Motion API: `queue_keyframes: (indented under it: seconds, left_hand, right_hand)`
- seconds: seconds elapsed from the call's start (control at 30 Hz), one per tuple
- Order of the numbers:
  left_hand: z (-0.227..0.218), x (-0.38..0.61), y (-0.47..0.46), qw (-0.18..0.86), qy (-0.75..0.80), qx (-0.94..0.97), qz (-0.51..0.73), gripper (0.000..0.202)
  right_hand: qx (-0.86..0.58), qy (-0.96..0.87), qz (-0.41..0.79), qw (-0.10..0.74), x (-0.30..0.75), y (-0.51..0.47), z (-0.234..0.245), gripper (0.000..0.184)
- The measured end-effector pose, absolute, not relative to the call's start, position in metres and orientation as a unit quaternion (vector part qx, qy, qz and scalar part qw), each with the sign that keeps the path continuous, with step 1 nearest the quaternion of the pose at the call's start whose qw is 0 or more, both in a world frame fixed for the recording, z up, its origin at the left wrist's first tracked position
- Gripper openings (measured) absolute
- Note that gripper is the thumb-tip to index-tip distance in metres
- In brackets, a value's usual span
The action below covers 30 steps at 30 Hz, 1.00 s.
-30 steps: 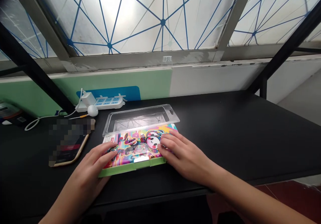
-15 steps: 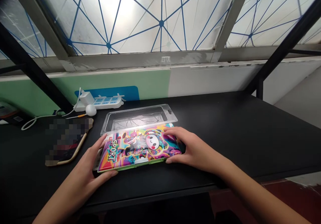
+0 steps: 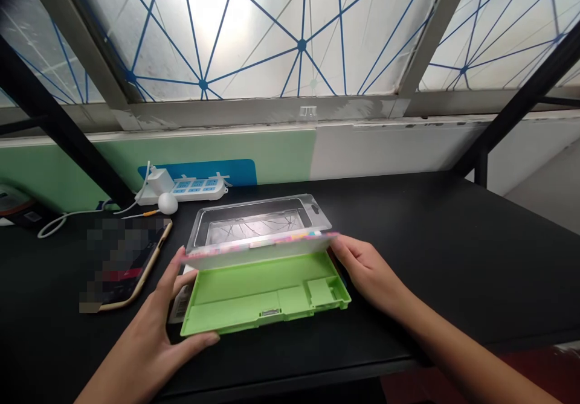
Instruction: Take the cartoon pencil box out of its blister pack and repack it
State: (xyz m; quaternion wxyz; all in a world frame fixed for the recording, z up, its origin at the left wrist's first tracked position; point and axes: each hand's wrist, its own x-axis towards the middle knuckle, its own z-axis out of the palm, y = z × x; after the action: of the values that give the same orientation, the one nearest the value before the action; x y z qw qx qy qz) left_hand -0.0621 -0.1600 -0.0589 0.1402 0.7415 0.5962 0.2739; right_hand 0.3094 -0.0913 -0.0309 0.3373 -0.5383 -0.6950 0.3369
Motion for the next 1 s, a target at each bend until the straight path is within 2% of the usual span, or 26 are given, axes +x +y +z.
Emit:
queue_keyframes:
  seconds: [0.1,0.17,0.23,0.3,0.43,0.5,0.6,0.77,1.0]
  left_hand:
    - [-0.054,-0.064,-0.159,0.124,0.587,0.749,0.283,0.079]
    - [-0.051,-0.065,-0.158,0.124,0.59,0.746,0.282,0.061]
    - [-0.05,-0.066,-0.157,0.131,0.598,0.739,0.281,0.054]
    - [-0.051,-0.066,-0.156,0.136,0.599,0.736,0.285,0.053]
    - [-0.058,-0.066,-0.153,0.122,0.576,0.751,0.3,0.063]
    - [-0.06,-0.065,-0.151,0.111,0.563,0.768,0.283,0.056]
    - [-0.06,-0.062,-0.15,0.11,0.572,0.774,0.248,0.039]
    - [-0.059,-0.061,-0.148,0.124,0.591,0.761,0.239,0.038]
    - [-0.069,-0.069,-0.145,0.131,0.615,0.736,0.25,0.059]
  right_hand:
    - [-0.486,-0.754,0.31,0.315,0.32,-0.099,-0.037,0.062]
    - [-0.452,-0.79,0.299,0.288,0.325,-0.103,-0.042,0.072]
    - [-0.433,-0.812,0.292,0.259,0.328,-0.104,-0.046,0.085]
    - [-0.438,-0.822,0.275,0.239,0.327,-0.105,-0.049,0.083]
    - [-0.468,-0.808,0.265,0.239,0.322,-0.106,-0.048,0.045]
    - [-0.482,-0.797,0.279,0.235,0.319,-0.106,-0.045,0.036]
    - [-0.511,-0.784,0.283,0.211,0.314,-0.105,-0.04,0.038]
    - [-0.544,-0.781,0.242,0.188,0.307,-0.103,-0.036,0.047]
    - [-0.586,-0.763,0.145,0.231,0.307,-0.1,-0.04,0.039]
